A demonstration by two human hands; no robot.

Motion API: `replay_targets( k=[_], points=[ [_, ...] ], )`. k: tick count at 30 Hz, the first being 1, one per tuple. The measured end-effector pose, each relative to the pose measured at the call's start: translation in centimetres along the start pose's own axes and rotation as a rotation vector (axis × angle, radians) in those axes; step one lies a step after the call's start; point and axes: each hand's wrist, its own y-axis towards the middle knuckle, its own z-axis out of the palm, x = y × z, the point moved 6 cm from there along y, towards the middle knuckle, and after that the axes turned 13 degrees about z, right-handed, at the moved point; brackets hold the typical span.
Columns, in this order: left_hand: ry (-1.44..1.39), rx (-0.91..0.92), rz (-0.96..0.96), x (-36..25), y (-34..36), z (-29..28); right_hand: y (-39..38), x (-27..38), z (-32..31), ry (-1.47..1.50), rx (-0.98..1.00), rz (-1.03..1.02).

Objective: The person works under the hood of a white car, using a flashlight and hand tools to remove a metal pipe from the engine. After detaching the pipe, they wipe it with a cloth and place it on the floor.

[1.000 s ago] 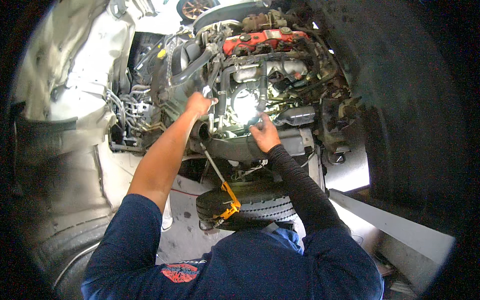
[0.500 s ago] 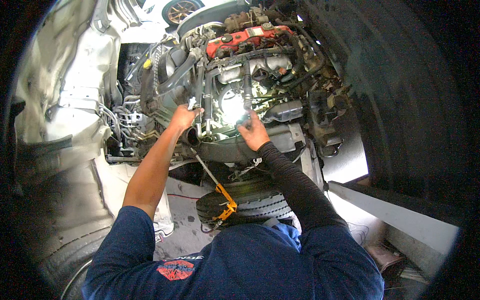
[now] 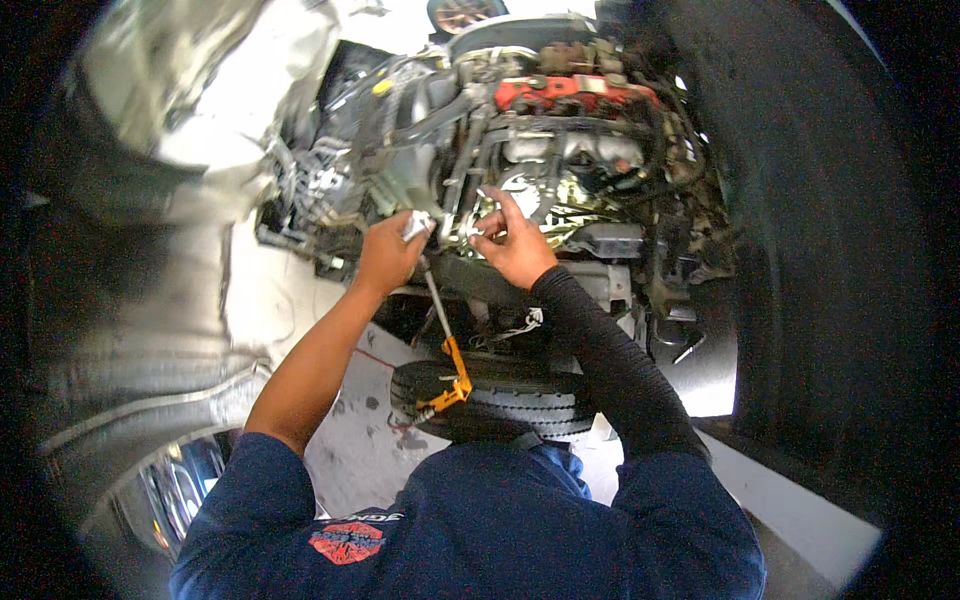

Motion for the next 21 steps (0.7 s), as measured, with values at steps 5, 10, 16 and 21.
replay_targets(
  k=[5, 10, 16, 21],
  points=[
    [0.094, -0.042, 0.023, -6.2, -8.9, -5.9, -4.1, 10.6, 4.5, 0.025, 0.308, -0.321],
    [0.112, -0.132, -0.123, -8.3, -17.6, -9.6, -9.7, 15.0, 9.9, -0.132, 0.479, -0.407],
    [0.085, -0.207, -0.275, -9.8, -28.2, -13.0, -17.0, 18.3, 16.7, -0.204, 0.717, -0.501],
    [0.117, -0.223, -0.402, -11.1, -40.0, -12.7, -24.8, 17.3, 24.3, -0.358, 0.974, -0.521]
  ],
)
